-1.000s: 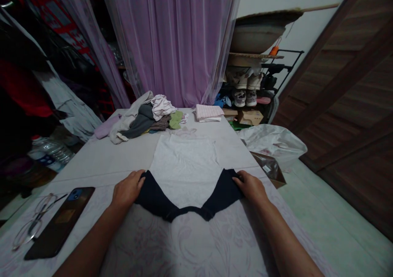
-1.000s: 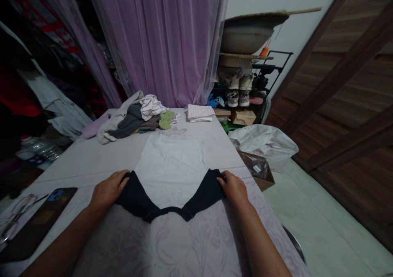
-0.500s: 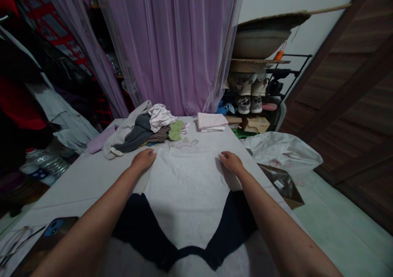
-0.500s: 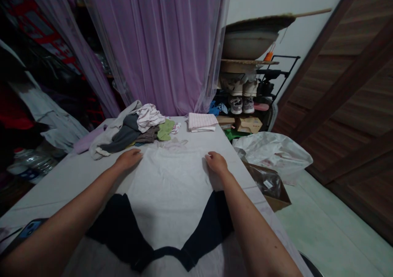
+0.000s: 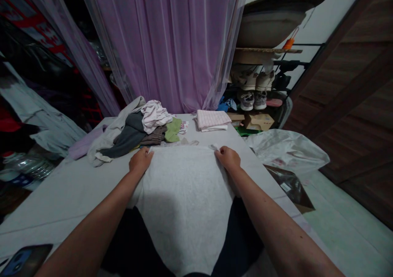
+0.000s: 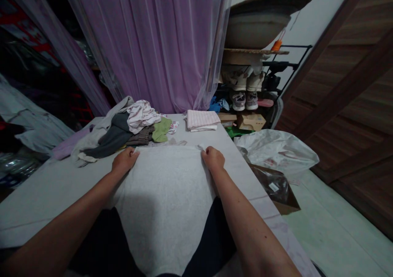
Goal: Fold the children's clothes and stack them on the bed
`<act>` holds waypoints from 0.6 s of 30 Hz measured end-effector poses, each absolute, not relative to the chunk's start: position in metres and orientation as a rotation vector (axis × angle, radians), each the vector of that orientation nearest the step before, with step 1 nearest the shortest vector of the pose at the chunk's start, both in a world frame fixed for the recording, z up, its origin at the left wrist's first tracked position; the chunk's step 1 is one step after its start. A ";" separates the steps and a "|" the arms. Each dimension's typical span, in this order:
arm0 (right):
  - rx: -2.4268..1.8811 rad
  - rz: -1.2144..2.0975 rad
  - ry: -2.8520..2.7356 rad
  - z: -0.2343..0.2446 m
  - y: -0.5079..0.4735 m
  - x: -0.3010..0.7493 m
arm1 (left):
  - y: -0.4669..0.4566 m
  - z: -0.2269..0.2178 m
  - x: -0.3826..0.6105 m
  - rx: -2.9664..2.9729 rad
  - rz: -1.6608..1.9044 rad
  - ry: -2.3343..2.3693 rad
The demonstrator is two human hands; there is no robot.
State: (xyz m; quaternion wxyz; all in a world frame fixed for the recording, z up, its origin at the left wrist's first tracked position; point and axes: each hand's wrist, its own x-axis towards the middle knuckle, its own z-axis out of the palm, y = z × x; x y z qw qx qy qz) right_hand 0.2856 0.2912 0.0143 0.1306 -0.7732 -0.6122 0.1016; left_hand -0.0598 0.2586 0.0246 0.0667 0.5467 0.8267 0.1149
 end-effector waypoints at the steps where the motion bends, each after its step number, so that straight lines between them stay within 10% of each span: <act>1: -2.246 0.282 -1.797 0.013 0.290 0.285 | 0.257 0.024 -0.061 1.641 0.335 2.489; 18: -1.619 0.258 -2.549 0.004 0.236 0.207 | 0.211 -0.013 -0.007 2.186 0.056 2.205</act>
